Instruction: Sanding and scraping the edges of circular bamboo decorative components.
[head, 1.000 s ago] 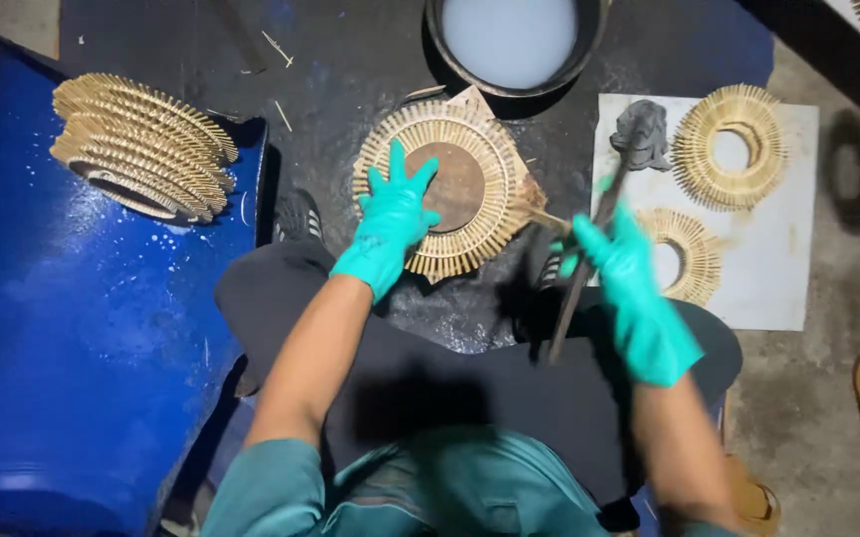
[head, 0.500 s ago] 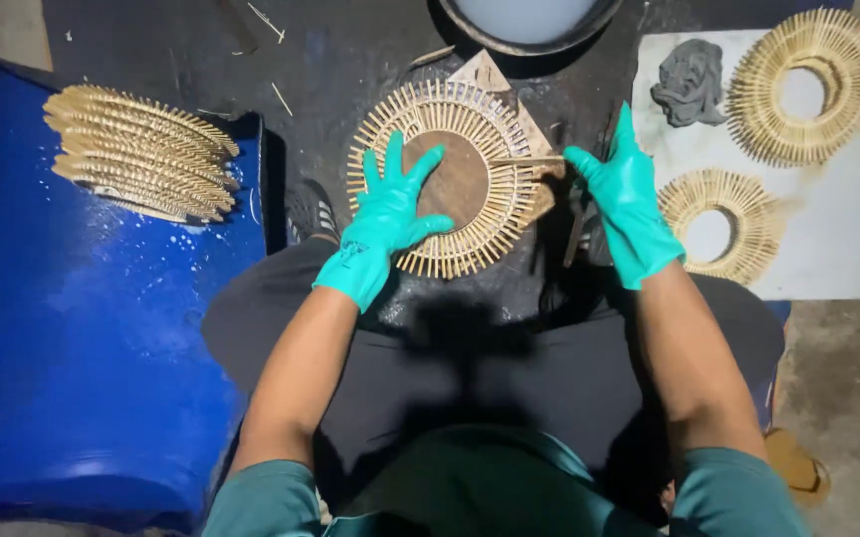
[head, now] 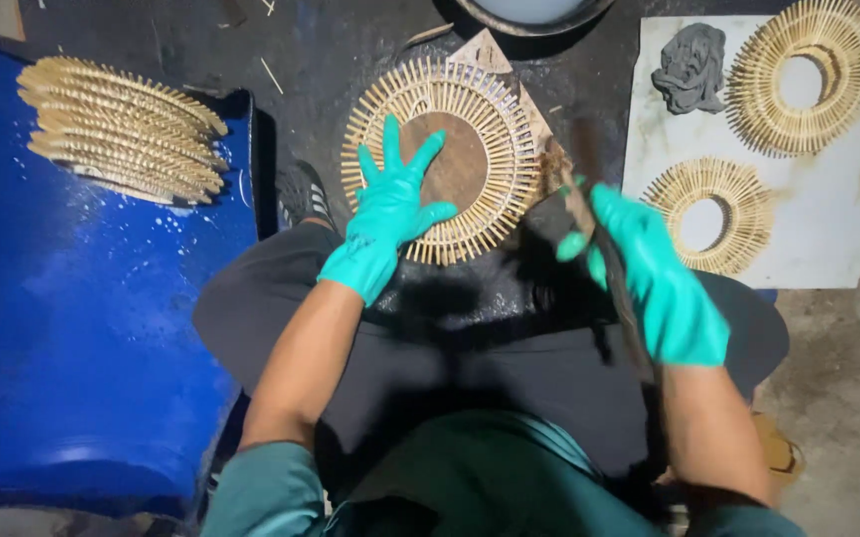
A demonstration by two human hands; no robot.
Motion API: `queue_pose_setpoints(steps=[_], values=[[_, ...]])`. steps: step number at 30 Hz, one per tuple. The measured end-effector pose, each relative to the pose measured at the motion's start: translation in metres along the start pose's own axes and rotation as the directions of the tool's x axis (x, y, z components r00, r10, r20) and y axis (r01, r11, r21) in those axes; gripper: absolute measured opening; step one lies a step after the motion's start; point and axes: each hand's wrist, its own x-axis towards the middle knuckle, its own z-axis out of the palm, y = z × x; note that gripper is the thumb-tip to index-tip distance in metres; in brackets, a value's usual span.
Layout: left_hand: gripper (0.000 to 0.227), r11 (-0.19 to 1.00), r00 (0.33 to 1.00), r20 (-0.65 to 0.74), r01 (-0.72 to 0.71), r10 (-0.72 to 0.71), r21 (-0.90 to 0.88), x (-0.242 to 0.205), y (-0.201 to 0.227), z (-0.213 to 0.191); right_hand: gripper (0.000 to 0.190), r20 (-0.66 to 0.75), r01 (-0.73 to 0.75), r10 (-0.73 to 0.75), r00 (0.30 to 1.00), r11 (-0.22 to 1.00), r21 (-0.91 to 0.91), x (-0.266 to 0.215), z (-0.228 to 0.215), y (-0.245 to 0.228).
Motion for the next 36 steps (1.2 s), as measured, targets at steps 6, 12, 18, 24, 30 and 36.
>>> queue_pose_setpoints(steps=[6,12,18,24,30,36], values=[[0.11,0.993,0.994,-0.034,-0.097,0.1,0.074,0.008,-0.013,0.008,0.048,0.143,-0.01,0.024,0.989,0.996,-0.093,-0.022,0.023,0.009],[0.112,0.998,0.998,-0.036,-0.055,0.056,0.03,0.006,-0.013,0.014,0.051,-0.059,-0.153,0.156,0.986,0.987,0.039,0.011,0.014,0.055],[0.112,0.999,0.999,-0.02,-0.025,0.025,0.026,0.005,-0.01,0.016,0.048,-0.041,-0.142,0.143,0.989,0.99,0.017,-0.005,0.022,0.039],[0.114,0.994,0.981,-0.167,-0.092,0.101,0.062,0.009,-0.013,0.04,0.047,-0.037,-0.105,0.11,0.993,0.987,0.118,-0.025,0.021,0.056],[0.113,0.998,0.981,-0.183,-0.059,0.062,0.023,0.003,-0.005,0.04,0.046,-0.002,-0.19,0.201,0.98,0.931,0.31,-0.03,0.037,0.104],[0.112,0.995,0.981,-0.176,-0.078,0.087,0.054,0.003,-0.007,0.04,0.048,0.026,-0.142,0.146,0.989,0.882,0.449,-0.025,0.041,0.109]])
